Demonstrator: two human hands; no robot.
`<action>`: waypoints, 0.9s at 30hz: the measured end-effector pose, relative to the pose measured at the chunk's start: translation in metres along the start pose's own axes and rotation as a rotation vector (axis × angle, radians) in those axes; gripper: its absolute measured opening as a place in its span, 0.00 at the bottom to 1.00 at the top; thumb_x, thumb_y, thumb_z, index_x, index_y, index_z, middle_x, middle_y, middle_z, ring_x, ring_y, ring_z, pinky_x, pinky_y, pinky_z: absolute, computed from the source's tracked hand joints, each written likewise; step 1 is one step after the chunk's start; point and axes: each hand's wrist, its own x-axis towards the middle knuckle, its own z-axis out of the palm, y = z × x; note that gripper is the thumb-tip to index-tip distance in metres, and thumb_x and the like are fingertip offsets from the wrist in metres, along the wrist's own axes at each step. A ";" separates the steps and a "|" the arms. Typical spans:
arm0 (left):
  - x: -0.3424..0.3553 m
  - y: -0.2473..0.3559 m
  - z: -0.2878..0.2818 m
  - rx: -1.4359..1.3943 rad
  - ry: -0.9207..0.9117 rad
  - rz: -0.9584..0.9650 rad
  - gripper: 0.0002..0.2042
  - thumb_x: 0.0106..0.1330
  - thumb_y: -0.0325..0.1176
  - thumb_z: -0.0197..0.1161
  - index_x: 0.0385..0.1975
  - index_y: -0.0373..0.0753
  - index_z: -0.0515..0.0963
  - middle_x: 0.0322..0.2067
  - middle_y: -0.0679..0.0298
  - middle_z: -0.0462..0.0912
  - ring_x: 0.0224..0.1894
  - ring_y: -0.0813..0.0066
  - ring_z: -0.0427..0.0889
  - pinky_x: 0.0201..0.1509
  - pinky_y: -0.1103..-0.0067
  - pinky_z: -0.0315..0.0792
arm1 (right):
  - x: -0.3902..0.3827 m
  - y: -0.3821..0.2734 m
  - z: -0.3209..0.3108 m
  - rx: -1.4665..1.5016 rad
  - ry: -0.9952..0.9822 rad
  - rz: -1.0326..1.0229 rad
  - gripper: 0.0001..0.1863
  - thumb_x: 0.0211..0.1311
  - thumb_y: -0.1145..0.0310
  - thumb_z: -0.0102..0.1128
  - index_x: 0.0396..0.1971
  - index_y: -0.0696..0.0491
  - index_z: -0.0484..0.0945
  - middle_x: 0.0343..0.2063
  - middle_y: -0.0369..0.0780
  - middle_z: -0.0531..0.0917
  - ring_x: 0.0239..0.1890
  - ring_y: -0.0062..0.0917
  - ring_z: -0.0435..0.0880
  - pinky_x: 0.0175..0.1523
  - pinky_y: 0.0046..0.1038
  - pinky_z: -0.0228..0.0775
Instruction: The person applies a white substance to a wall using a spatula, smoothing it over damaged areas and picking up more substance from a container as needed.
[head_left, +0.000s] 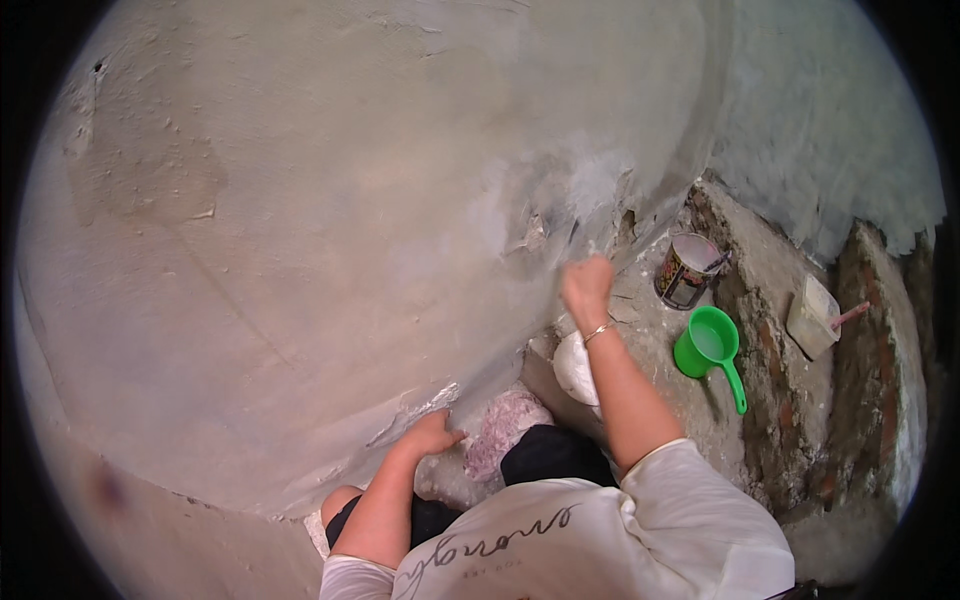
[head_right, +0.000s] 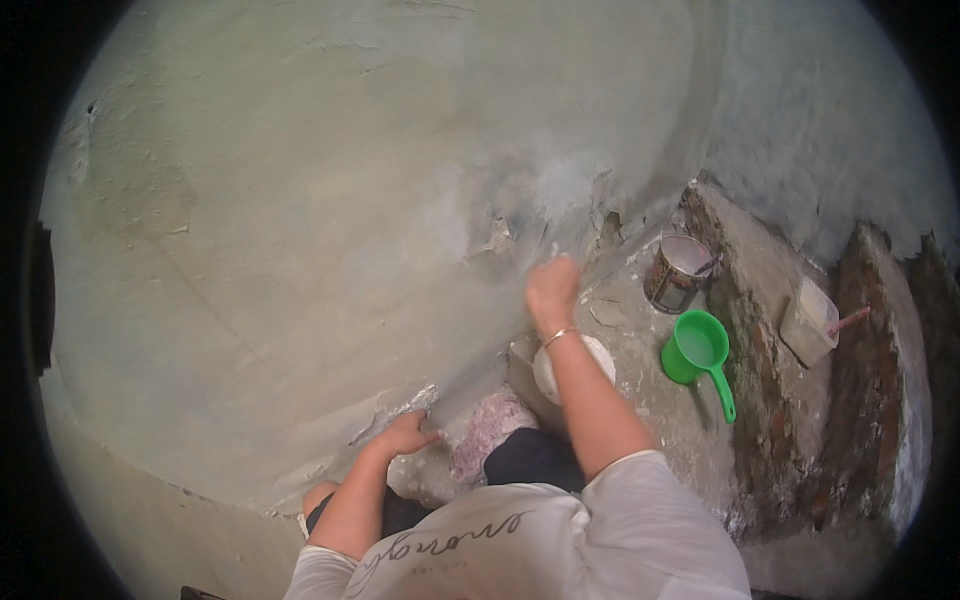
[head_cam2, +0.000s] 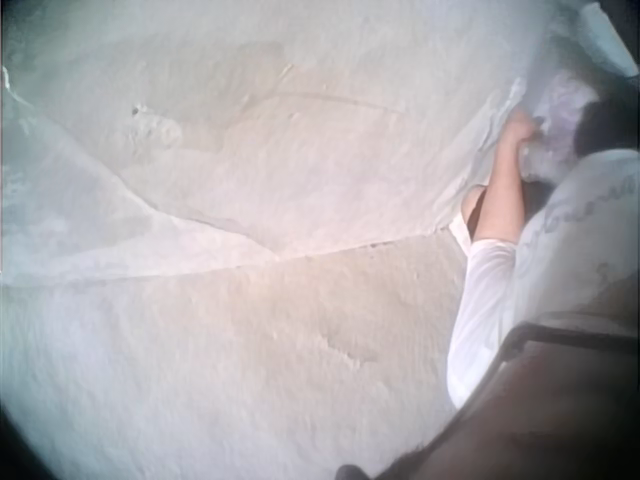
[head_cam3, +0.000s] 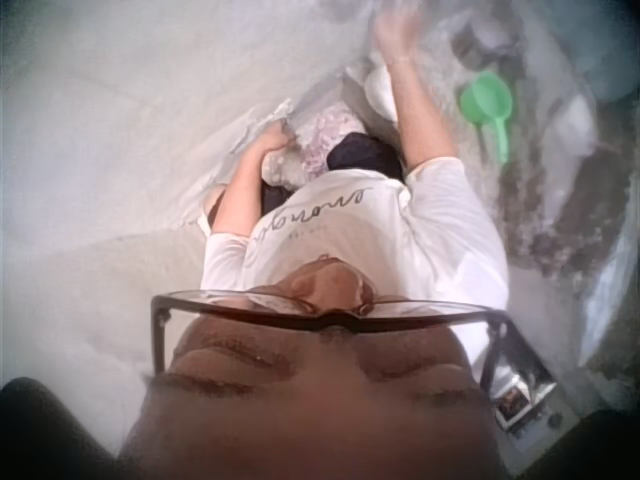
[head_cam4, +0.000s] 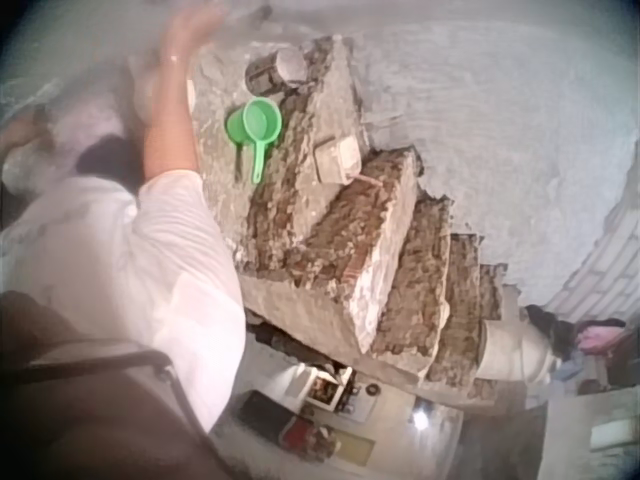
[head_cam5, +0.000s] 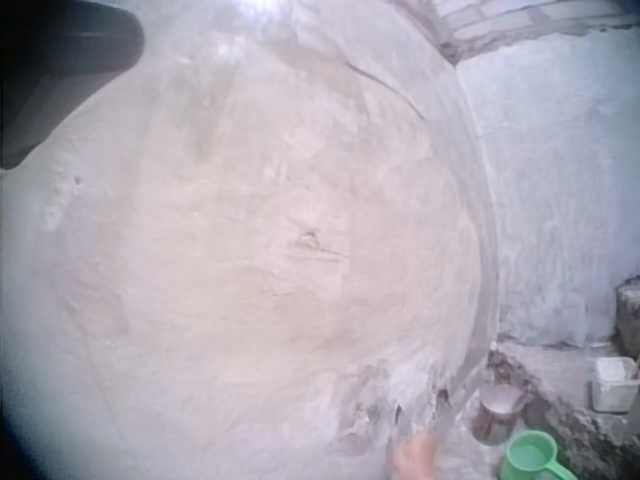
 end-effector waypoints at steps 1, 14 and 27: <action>0.000 0.000 -0.001 0.005 -0.006 -0.007 0.33 0.52 0.46 0.63 0.52 0.26 0.66 0.50 0.41 0.71 0.55 0.51 0.70 0.58 0.70 0.63 | -0.009 -0.005 0.011 -0.087 0.049 -0.151 0.10 0.46 0.73 0.53 0.24 0.65 0.75 0.26 0.54 0.77 0.33 0.49 0.77 0.41 0.39 0.69; 0.000 -0.003 -0.004 -0.008 -0.026 -0.007 0.30 0.52 0.47 0.63 0.47 0.26 0.70 0.47 0.40 0.73 0.51 0.49 0.72 0.55 0.69 0.65 | -0.029 -0.071 -0.043 0.657 -0.112 -0.043 0.06 0.48 0.76 0.51 0.18 0.61 0.75 0.15 0.41 0.76 0.13 0.24 0.75 0.14 0.24 0.68; 0.000 -0.006 -0.001 0.002 -0.008 0.018 0.30 0.52 0.48 0.63 0.47 0.26 0.70 0.46 0.40 0.73 0.51 0.48 0.72 0.55 0.69 0.65 | -0.130 -0.034 0.031 -0.144 -0.173 -0.705 0.20 0.53 0.74 0.47 0.49 0.61 0.69 0.39 0.52 0.73 0.42 0.47 0.72 0.50 0.41 0.64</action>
